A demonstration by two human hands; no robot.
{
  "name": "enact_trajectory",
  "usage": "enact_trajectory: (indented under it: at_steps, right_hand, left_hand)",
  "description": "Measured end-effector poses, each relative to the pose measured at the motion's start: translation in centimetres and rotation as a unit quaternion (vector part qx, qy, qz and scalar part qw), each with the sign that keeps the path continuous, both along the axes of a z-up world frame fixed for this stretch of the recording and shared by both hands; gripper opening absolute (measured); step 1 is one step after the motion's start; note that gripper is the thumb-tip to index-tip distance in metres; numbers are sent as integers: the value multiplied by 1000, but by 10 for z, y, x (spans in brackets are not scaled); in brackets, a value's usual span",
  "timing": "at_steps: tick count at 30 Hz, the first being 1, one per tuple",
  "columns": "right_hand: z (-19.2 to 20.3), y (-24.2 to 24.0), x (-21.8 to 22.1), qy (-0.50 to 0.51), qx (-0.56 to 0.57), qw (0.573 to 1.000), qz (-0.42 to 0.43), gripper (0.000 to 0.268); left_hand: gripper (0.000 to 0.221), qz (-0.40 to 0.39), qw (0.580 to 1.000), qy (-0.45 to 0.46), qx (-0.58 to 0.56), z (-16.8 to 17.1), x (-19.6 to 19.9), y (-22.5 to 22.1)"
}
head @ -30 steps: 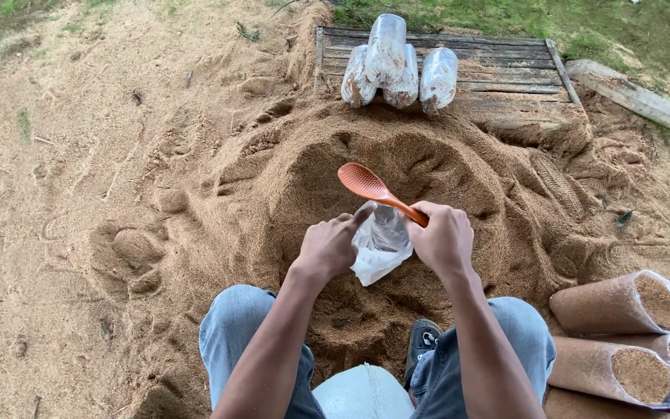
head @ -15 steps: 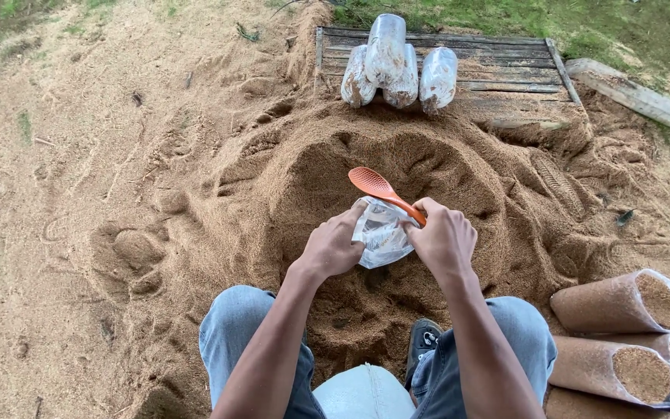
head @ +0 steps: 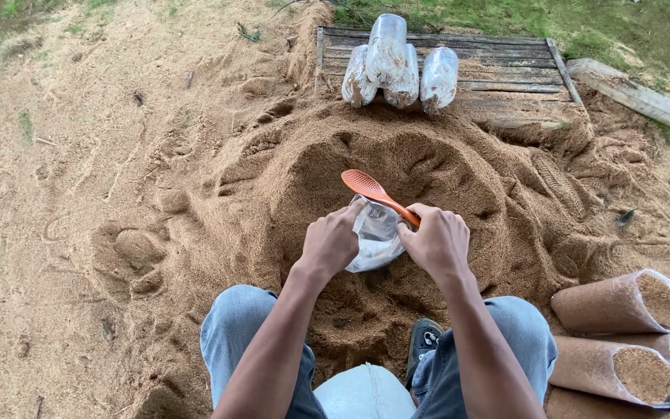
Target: Filling small plastic bags with a grain-like substrate using a plastic spoon from a large pile on the ground.
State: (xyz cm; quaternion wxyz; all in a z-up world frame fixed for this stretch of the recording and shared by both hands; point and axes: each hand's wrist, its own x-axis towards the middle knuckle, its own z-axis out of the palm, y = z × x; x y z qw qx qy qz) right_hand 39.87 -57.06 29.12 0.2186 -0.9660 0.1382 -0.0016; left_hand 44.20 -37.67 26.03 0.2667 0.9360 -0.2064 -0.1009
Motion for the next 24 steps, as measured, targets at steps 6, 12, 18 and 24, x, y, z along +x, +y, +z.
enact_trajectory:
  at_steps: [6, 12, 18, 24]
  right_hand:
    - [17, 9, -1, 7, 9, 1000, -4, 28]
    - [21, 13, -2, 9, 83, 996, -8, 27]
    - [22, 18, -3, 10, 104, 994, 7, 29]
    - [18, 16, -2, 23, 97, 995, 31, 36]
  left_hand:
    - [83, -16, 997, 75, -9, 4, -1, 2]
    - [77, -19, 995, 93, -13, 7, -1, 6]
    - [68, -23, 997, 65, -22, 8, -2, 5]
    - [78, -23, 997, 70, -21, 49, -14, 2]
